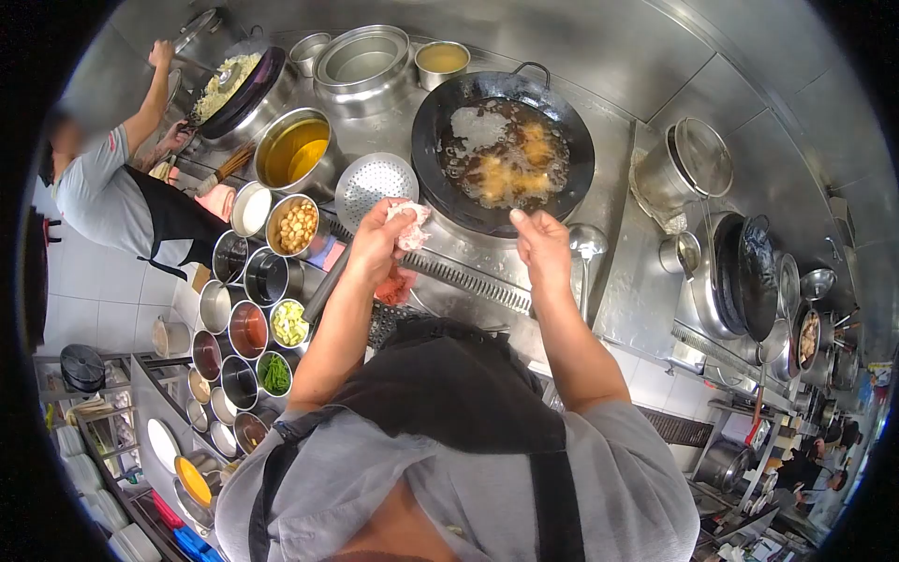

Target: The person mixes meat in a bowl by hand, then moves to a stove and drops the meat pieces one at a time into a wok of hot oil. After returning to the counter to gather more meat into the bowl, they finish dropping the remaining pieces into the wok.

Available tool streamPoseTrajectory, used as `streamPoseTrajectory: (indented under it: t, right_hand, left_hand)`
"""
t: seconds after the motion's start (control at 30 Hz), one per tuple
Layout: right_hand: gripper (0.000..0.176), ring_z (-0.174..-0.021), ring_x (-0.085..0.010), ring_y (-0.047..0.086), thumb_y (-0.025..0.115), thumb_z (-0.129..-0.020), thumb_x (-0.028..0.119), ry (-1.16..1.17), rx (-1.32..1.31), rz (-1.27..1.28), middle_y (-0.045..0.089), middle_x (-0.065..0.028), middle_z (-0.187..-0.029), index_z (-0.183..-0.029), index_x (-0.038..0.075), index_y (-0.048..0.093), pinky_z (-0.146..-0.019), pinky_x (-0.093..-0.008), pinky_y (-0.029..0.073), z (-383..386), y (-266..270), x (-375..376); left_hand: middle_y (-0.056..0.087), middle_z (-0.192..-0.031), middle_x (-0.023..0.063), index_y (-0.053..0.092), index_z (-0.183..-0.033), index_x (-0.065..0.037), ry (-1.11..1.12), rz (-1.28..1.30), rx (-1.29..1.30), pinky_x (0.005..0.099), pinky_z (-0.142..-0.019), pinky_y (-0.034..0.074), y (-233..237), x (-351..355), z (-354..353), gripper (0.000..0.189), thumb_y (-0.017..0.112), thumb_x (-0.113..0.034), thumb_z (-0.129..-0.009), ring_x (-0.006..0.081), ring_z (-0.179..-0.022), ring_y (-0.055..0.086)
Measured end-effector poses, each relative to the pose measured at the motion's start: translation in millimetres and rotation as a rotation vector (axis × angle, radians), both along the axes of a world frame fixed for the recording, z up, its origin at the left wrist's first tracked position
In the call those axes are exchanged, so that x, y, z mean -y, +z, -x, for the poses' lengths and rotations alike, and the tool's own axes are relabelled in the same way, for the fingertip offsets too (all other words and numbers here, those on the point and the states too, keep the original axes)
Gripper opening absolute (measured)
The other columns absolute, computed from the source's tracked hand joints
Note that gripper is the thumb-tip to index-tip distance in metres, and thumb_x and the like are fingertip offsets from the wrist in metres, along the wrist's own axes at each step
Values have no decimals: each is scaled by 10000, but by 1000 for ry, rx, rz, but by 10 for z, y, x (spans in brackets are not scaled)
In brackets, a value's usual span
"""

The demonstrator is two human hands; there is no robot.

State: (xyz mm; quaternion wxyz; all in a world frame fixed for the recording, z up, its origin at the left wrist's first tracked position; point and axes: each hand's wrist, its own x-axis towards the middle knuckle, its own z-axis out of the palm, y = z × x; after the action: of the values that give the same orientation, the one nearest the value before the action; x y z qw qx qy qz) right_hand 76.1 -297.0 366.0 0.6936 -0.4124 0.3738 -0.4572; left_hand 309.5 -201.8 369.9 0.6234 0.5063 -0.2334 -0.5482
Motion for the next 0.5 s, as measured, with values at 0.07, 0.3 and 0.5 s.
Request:
streamPoseTrajectory:
  t: [0.07, 0.3, 0.5]
  right_hand:
    - [406, -383, -43, 235, 620, -915, 246, -56, -59, -8, 325, 90, -471, -575, 175, 410, -387, -252, 172, 47, -28, -1]
    - [350, -434, -59, 384, 561, -946, 303, -120, -466, 200, 447, 53, -533, -657, 111, 519, -403, -230, 287, 80, -202, 245]
    - [363, -743, -130, 649, 563, -922, 208, 201, -717, 232, 666, -67, -789, -1197, -30, 560, -605, -258, 518, -121, -292, 536]
  left_hand:
    - [611, -780, 6, 540, -1039, -37, -21, -6, 17, 198, -413, 326, -21, -11, -21, 168, 576, -117, -895, 53, -569, 522]
    - [628, -840, 28, 552, -1056, -49, 33, 3, -88, 218, -526, 424, -34, -53, -22, 203, 566, -55, -853, 84, -685, 581]
    - [631, -891, 48, 562, -1062, -44, 35, 25, -179, 238, -652, 459, -7, -222, -119, 232, 553, -31, -830, 115, -752, 602]
